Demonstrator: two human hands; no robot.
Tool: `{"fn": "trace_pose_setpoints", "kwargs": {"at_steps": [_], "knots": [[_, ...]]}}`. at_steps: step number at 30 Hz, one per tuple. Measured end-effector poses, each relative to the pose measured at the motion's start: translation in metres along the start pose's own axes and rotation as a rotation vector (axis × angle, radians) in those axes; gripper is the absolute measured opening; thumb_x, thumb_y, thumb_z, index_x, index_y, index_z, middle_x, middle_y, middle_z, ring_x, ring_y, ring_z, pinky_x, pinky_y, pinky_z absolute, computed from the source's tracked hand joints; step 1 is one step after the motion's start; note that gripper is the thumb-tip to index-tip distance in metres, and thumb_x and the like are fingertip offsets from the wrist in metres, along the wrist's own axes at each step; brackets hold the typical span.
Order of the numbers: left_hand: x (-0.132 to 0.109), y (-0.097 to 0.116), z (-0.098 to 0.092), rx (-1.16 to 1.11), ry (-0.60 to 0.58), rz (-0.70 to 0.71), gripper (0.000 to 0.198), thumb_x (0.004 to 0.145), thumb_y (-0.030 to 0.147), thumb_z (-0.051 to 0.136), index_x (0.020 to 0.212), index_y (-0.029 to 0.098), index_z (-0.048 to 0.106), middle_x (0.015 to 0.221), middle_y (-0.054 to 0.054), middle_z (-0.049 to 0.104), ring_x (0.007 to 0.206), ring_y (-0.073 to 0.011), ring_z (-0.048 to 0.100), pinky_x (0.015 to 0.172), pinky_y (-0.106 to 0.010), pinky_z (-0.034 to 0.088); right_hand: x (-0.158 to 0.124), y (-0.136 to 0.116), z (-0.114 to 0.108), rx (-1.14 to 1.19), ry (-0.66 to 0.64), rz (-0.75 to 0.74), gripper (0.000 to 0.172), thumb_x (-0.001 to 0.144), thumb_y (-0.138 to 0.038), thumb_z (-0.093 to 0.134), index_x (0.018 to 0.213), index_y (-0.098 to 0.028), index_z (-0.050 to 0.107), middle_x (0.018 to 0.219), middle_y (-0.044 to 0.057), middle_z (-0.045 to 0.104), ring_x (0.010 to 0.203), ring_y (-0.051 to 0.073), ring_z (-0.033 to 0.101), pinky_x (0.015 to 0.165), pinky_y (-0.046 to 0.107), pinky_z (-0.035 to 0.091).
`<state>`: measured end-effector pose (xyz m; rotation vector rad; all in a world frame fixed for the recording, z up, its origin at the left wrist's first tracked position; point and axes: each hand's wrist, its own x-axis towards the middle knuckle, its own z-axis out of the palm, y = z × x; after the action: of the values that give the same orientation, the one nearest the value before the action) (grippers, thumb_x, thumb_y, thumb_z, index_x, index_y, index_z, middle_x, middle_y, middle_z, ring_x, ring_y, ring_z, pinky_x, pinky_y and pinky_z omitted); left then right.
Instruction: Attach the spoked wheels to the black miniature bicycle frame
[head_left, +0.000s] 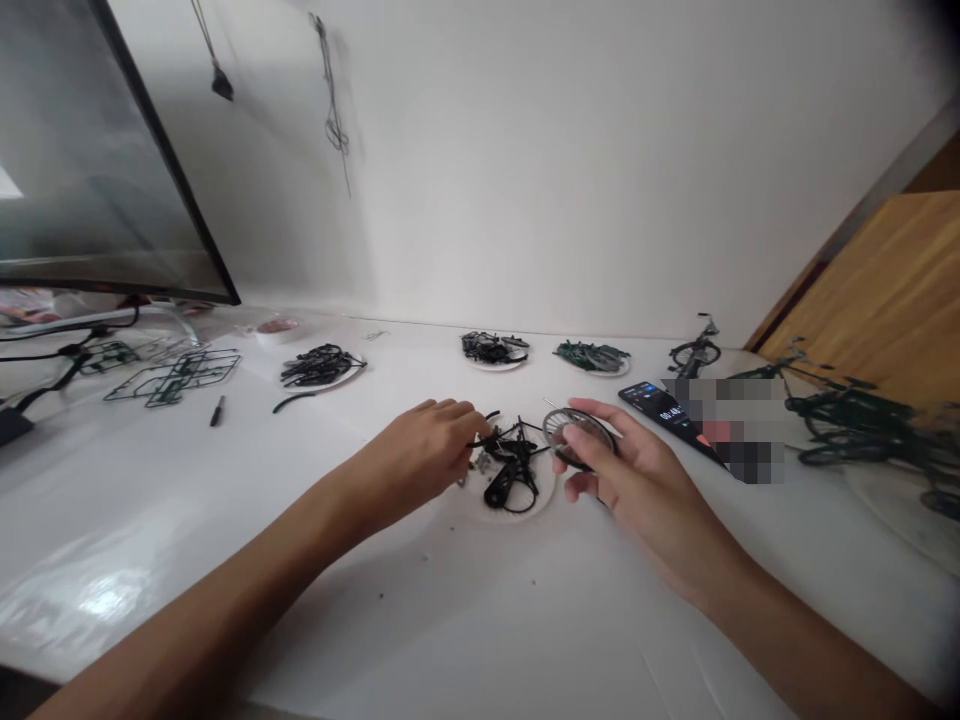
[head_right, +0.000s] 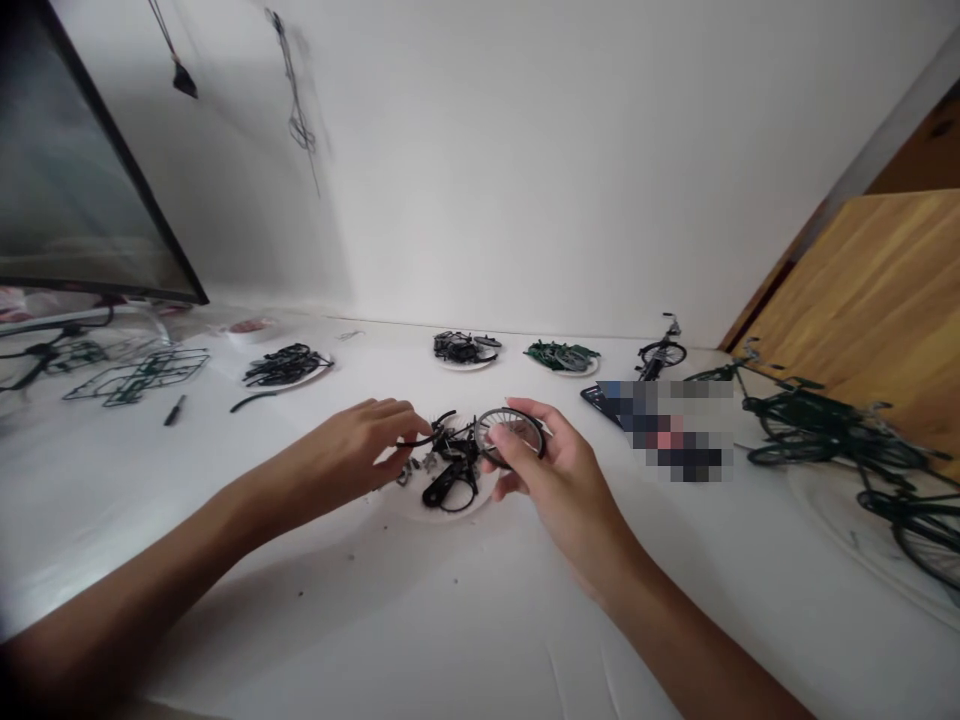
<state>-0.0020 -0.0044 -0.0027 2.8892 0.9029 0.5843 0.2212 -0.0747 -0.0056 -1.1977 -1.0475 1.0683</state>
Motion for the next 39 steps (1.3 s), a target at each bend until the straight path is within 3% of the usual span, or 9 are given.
{"fn": "trace_pose_setpoints", "kwargs": {"at_steps": [6, 13, 18, 25, 29, 39], "knots": [[-0.001, 0.008, 0.003, -0.388, 0.157, -0.138, 0.02, 0.092, 0.013, 0.056, 0.108, 0.021, 0.065, 0.094, 0.0, 0.066, 0.08, -0.0119, 0.06, 0.072, -0.026, 0.047, -0.001, 0.002, -0.002, -0.164, -0.035, -0.012, 0.054, 0.076, -0.043, 0.081, 0.116, -0.024, 0.051, 0.083, 0.002, 0.073, 0.072, 0.018, 0.069, 0.058, 0.028, 0.06], [0.005, 0.026, 0.009, -0.85, 0.062, -0.321, 0.014, 0.095, 0.027, 0.061, 0.094, 0.018, 0.071, 0.078, 0.0, 0.068, 0.072, -0.0104, 0.059, 0.063, -0.021, 0.046, -0.001, 0.011, -0.003, -0.264, -0.124, -0.088, 0.041, 0.084, -0.046, 0.072, 0.113, -0.023, 0.054, 0.085, 0.003, 0.071, 0.075, 0.021, 0.071, 0.058, 0.035, 0.065], [0.008, 0.026, 0.008, -1.07, 0.098, -0.364, 0.016, 0.092, 0.029, 0.067, 0.091, 0.013, 0.072, 0.075, -0.002, 0.07, 0.069, -0.0109, 0.064, 0.065, -0.021, 0.05, -0.006, 0.012, -0.003, -0.3, -0.231, -0.115, 0.031, 0.092, -0.045, 0.063, 0.118, -0.028, 0.057, 0.085, 0.001, 0.07, 0.077, 0.021, 0.073, 0.06, 0.034, 0.065], [0.006, 0.027, 0.009, -1.176, 0.021, -0.355, 0.019, 0.092, 0.03, 0.068, 0.091, 0.012, 0.071, 0.073, -0.004, 0.071, 0.07, -0.0121, 0.065, 0.069, -0.023, 0.053, -0.009, 0.009, -0.005, -0.374, -0.252, -0.207, 0.036, 0.096, -0.045, 0.059, 0.129, -0.031, 0.058, 0.086, 0.001, 0.07, 0.073, 0.018, 0.069, 0.062, 0.033, 0.063], [0.006, 0.029, 0.01, -1.215, -0.039, -0.341, 0.02, 0.093, 0.03, 0.067, 0.086, 0.011, 0.069, 0.071, -0.003, 0.069, 0.068, -0.0109, 0.063, 0.067, -0.022, 0.051, -0.012, 0.006, -0.006, -0.497, -0.226, -0.301, 0.028, 0.098, -0.044, 0.055, 0.123, -0.032, 0.062, 0.097, 0.002, 0.07, 0.076, 0.016, 0.064, 0.062, 0.028, 0.056], [0.007, 0.032, 0.01, -1.292, -0.145, -0.34, 0.022, 0.091, 0.033, 0.069, 0.085, 0.012, 0.069, 0.07, -0.003, 0.066, 0.066, -0.0118, 0.062, 0.068, -0.025, 0.048, -0.012, 0.001, -0.01, -0.559, -0.261, -0.305, 0.023, 0.101, -0.044, 0.048, 0.111, -0.029, 0.062, 0.079, -0.001, 0.064, 0.066, 0.013, 0.056, 0.054, 0.024, 0.045]]}}
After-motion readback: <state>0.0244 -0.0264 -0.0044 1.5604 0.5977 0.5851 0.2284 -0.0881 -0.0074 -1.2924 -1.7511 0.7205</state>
